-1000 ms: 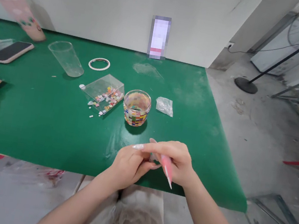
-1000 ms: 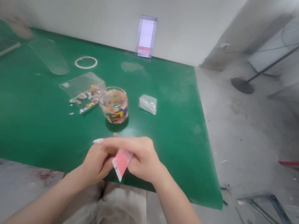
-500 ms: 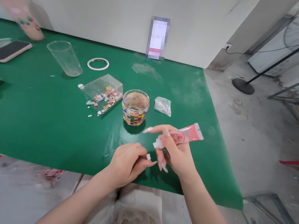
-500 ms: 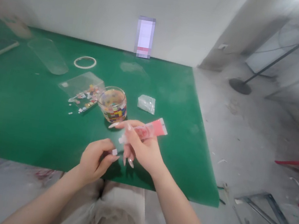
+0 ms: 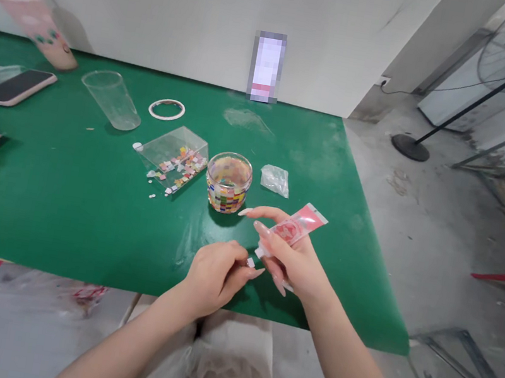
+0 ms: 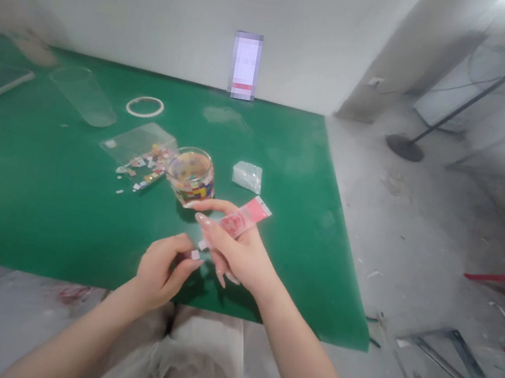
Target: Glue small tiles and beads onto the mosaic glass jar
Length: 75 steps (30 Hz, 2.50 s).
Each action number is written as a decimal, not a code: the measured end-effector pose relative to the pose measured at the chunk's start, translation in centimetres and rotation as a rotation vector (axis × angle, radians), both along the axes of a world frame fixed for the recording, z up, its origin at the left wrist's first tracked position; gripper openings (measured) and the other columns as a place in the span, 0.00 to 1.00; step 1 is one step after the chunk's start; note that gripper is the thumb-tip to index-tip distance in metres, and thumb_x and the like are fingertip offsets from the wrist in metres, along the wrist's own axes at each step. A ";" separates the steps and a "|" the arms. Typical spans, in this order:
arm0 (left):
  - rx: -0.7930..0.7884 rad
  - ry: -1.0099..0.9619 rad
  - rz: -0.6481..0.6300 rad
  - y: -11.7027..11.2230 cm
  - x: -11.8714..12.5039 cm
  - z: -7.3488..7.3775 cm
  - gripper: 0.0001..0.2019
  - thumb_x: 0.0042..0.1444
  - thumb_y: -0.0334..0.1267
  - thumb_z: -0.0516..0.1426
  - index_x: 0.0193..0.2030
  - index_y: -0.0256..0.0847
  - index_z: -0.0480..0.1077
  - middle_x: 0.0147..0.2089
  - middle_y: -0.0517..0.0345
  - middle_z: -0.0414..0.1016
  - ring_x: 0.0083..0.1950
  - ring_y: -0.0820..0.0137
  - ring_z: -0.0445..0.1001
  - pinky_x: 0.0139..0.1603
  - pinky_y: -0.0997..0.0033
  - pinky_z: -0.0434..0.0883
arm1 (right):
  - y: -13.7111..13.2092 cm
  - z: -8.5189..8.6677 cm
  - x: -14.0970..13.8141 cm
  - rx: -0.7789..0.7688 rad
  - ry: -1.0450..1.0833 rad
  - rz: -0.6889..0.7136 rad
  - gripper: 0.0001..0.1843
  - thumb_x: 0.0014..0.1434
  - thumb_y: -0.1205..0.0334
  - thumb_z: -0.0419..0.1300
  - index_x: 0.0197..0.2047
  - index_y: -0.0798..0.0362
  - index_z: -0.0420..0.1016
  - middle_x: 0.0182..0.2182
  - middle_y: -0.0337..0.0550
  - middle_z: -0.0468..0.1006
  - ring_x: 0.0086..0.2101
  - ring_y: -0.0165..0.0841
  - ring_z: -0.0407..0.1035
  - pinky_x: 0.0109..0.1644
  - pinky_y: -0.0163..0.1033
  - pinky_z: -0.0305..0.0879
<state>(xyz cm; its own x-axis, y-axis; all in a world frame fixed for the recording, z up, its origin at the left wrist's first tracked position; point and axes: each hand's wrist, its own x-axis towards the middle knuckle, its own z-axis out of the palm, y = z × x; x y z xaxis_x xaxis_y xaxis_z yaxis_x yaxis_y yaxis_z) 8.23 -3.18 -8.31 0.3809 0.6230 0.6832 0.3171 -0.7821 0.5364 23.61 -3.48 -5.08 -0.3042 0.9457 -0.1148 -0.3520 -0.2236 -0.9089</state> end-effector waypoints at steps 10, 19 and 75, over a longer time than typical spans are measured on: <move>0.032 0.007 0.028 0.0 0.0 -0.2 0.13 0.68 0.41 0.47 0.32 0.41 0.62 0.20 0.67 0.65 0.19 0.77 0.63 0.21 0.78 0.60 | -0.4 -0.6 -0.1 0.087 -0.034 0.031 0.12 0.64 0.53 0.58 0.48 0.48 0.71 0.10 0.23 0.57 0.08 0.20 0.48 0.08 0.23 0.46; 0.085 0.006 0.036 0.1 0.0 -0.2 0.13 0.68 0.41 0.48 0.31 0.42 0.61 0.20 0.67 0.65 0.19 0.76 0.64 0.22 0.76 0.60 | -0.9 -1.9 -0.3 0.172 -0.102 -0.055 0.09 0.65 0.53 0.54 0.42 0.48 0.71 0.11 0.25 0.58 0.09 0.22 0.51 0.10 0.26 0.51; 0.166 -0.109 0.044 -0.1 -0.9 -0.1 0.13 0.69 0.41 0.47 0.32 0.43 0.60 0.19 0.65 0.66 0.20 0.75 0.64 0.23 0.76 0.62 | 1.2 -0.1 0.1 -0.074 -0.440 -0.151 0.35 0.50 0.54 0.70 0.58 0.48 0.60 0.14 0.22 0.66 0.08 0.21 0.53 0.09 0.26 0.48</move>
